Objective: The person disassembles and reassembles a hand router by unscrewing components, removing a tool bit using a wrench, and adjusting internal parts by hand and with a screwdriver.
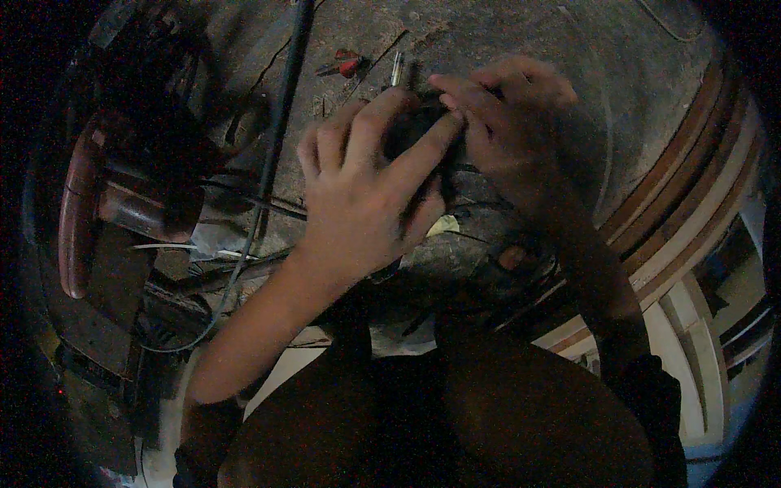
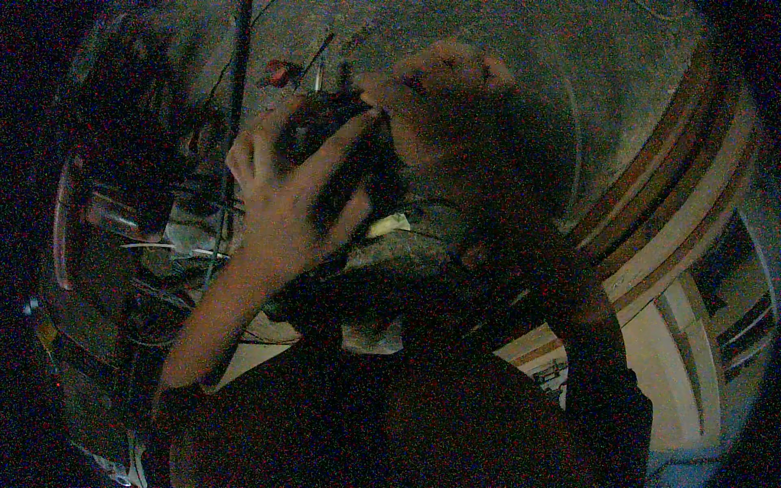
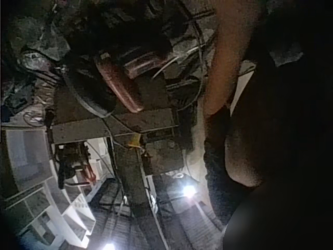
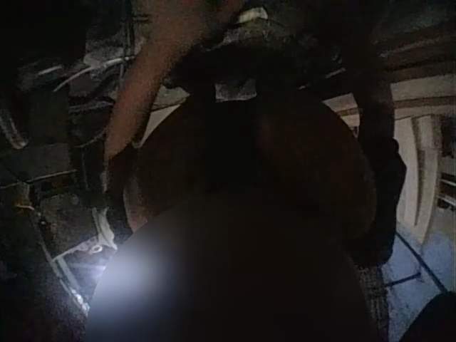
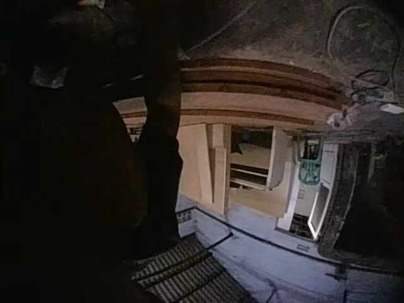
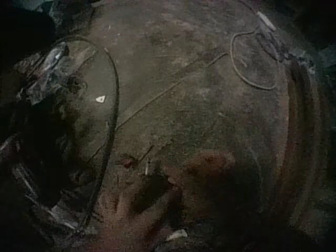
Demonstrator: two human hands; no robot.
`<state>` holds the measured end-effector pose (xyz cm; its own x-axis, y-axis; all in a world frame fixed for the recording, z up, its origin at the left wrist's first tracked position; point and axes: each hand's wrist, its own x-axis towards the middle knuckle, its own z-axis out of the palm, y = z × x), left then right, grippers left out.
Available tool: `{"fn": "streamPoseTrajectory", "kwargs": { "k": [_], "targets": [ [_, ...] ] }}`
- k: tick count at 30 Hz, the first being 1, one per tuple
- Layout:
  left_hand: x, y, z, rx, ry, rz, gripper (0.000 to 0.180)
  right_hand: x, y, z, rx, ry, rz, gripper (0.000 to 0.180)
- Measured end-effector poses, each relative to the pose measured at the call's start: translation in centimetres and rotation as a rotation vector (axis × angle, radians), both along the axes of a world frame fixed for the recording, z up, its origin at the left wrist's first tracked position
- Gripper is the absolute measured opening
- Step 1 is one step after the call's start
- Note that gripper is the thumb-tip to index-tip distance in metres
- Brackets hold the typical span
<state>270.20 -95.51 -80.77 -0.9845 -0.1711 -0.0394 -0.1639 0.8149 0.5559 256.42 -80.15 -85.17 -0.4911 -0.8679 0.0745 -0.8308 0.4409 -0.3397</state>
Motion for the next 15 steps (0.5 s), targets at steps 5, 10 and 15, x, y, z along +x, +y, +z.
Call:
{"fn": "streamPoseTrajectory", "kwargs": {
  "k": [5, 10, 15],
  "targets": [
    [0.1, 0.6, 0.0, -0.077, -0.057, 0.017, 0.055, 0.0, -0.7, 1.5, -0.099, -0.268, -0.03, 0.033],
    [0.2, 0.3, 0.0, -0.145, -0.031, 0.023, 0.053, -1.0, -0.5, 3.3, -0.04, -0.36, 0.047, 0.033],
    [0.2, 0.3, -0.1, -0.123, -0.017, 0.035, 0.051, -1.4, -0.7, 4.1, 0.051, -0.335, 0.068, 0.032]
  ]
}}
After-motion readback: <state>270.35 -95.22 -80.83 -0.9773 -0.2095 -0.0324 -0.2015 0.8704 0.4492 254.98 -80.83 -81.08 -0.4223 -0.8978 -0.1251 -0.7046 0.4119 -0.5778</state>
